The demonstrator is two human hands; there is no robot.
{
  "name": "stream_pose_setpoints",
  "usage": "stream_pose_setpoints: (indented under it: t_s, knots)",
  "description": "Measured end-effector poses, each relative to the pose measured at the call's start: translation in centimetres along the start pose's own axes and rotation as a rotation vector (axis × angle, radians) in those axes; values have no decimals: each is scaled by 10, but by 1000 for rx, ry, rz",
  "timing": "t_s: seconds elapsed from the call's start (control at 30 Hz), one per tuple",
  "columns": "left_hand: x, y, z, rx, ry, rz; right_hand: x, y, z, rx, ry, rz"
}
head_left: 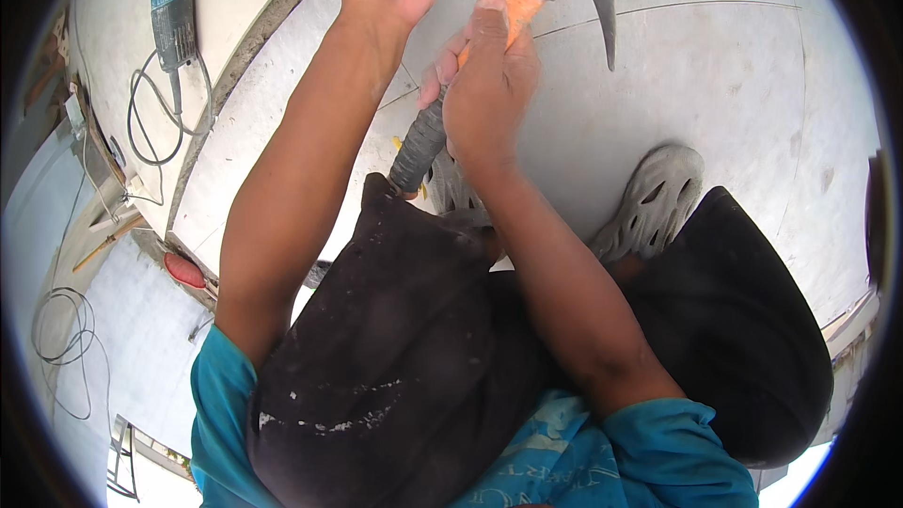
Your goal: The person uses an angle grinder to cut a tile, then positions and taps tiles into place with a hammer. They measure gaps with a tape measure and adjust tile placement on a tiled floor.
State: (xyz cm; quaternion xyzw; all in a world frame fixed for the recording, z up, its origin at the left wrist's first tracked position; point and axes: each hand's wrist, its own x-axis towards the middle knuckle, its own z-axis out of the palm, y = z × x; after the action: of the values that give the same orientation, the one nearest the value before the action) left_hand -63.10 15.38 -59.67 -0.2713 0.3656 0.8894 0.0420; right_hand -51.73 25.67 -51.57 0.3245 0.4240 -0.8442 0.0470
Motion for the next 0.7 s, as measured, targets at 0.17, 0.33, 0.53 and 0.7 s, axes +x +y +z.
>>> stream_pose_setpoints:
  t_s: [0.17, 0.33, 0.53, 0.7]
  knots:
    - [-3, 1, 3, 65, 49, 5, 0, 1, -1, -25, 64, 8]
    - [-5, 2, 3, 88, 77, 15, 2, 1, -3, -61, -18, 4]
    - [-3, 1, 1, 72, 88, 23, 5, -4, -2, -45, -12, 20]
    - [0, 0, -5, 86, 45, 15, 8, -3, -5, -84, -51, 85]
